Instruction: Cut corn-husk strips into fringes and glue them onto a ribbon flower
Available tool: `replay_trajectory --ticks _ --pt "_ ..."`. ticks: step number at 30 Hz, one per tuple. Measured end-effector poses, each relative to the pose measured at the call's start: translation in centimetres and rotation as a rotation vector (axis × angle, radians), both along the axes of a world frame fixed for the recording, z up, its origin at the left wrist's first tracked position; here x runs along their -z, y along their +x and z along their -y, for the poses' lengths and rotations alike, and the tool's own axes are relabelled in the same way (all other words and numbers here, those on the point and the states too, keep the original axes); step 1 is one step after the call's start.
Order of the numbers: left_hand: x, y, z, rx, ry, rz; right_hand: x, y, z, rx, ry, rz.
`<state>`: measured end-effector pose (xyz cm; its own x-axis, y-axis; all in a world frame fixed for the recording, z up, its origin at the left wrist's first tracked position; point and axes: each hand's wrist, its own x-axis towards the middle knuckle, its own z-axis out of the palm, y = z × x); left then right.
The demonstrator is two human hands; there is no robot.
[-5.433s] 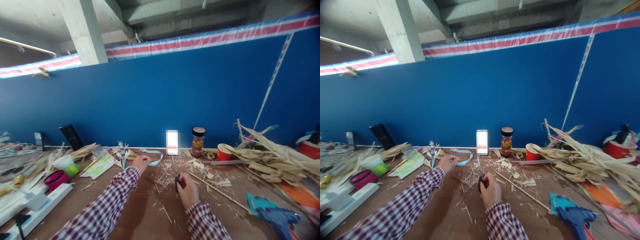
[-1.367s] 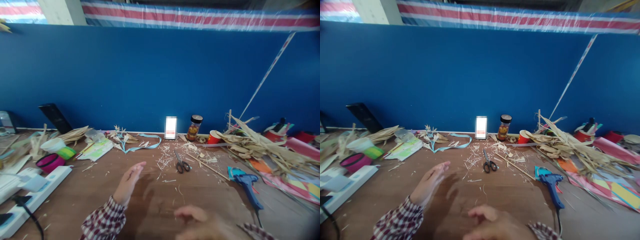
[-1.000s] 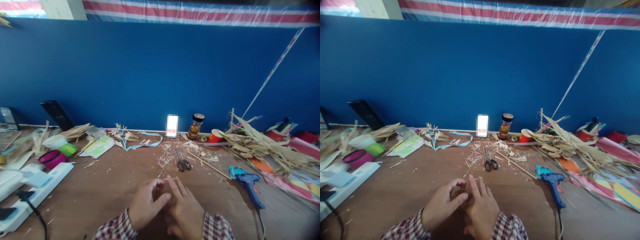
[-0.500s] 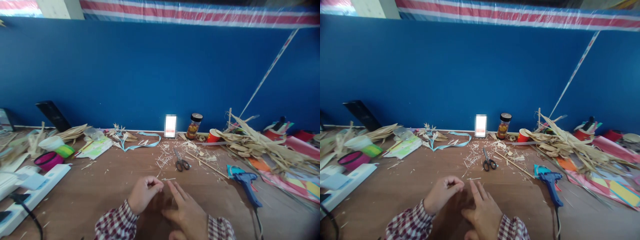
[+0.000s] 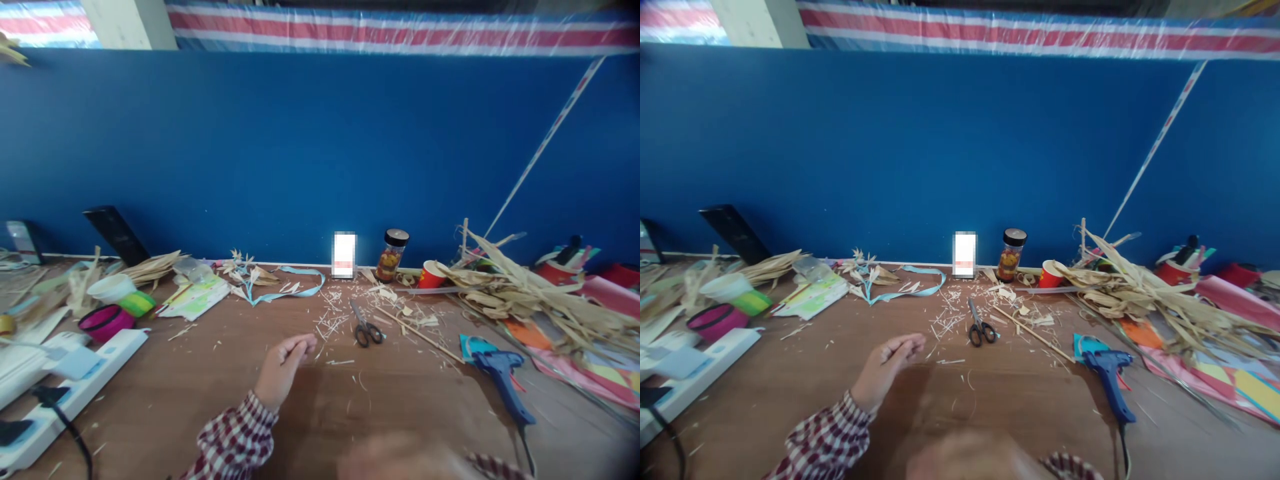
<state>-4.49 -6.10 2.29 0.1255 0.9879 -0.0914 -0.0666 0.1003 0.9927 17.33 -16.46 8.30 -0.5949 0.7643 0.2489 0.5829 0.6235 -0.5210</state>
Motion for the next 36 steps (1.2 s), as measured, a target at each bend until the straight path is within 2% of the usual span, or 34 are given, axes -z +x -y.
replay_trajectory --ticks 3,5,7,9,11,13,14,15,17,19,21,23,24,25,27,30,31,33,36 --pt "-1.2 2.6 1.9 0.084 -0.158 0.385 0.6 -3.7 -2.6 0.083 0.09 -0.051" --pt "-2.2 4.0 3.0 0.137 -0.24 0.49 1.7 -5.9 -4.4 0.113 0.235 -0.043" --pt "-3.0 4.6 3.8 0.111 -0.278 0.517 3.2 -6.9 -6.2 0.086 0.303 -0.052" --pt "-3.9 4.3 4.5 0.151 -0.29 0.503 4.8 -6.3 -7.8 0.063 0.314 -0.032" --pt "-4.9 3.4 5.2 0.219 -0.282 0.464 6.1 -4.5 -9.5 0.12 0.287 0.01" --pt "-5.8 2.2 5.9 0.262 -0.22 0.407 7.1 -2.5 -10.7 0.3 0.265 0.001" --pt "-6.0 1.8 6.2 0.25 -0.132 0.363 7.4 -1.8 -11.1 0.443 0.262 -0.068" --pt "-6.1 1.5 6.5 0.21 -0.001 0.3 7.5 -1.4 -11.2 0.526 0.23 -0.156" --pt "-5.5 1.5 6.7 0.085 0.304 0.087 7.2 -1.7 -10.7 0.575 0.104 -0.391" --pt "-3.9 2.3 6.5 0.015 0.529 -0.207 6.2 -3.3 -9.3 0.466 -0.121 -0.597" --pt "-1.9 3.3 6.0 0.119 0.672 -0.464 4.6 -5.1 -7.8 0.264 -0.339 -0.763" --pt "-0.4 4.0 5.2 0.245 0.838 -0.647 2.9 -6.1 -6.7 0.198 -0.399 -0.789" --pt "-0.1 4.1 4.9 0.281 0.877 -0.711 2.2 -6.2 -6.4 0.137 -0.487 -0.812" --pt "0.1 3.9 4.6 0.309 0.869 -0.773 1.5 -6.0 -6.2 0.109 -0.519 -0.847" --pt "-0.3 3.1 4.2 0.334 0.788 -0.877 0.3 -4.8 -6.3 0.104 -0.442 -0.917" --pt "-0.7 1.1 4.0 0.213 0.631 -0.972 -0.7 -2.4 -6.7 0.216 -0.101 -1.002" --pt "-0.6 0.3 3.9 0.145 0.62 -0.983 -0.9 -1.8 -6.8 0.258 -0.038 -0.998" --pt "-0.1 -1.3 3.7 0.038 0.626 -0.977 -0.9 -1.1 -7.0 0.32 -0.102 -0.878" --pt "1.2 -3.6 2.3 -0.137 0.565 -0.93 0.2 -1.9 -7.2 0.254 -0.26 -0.55"
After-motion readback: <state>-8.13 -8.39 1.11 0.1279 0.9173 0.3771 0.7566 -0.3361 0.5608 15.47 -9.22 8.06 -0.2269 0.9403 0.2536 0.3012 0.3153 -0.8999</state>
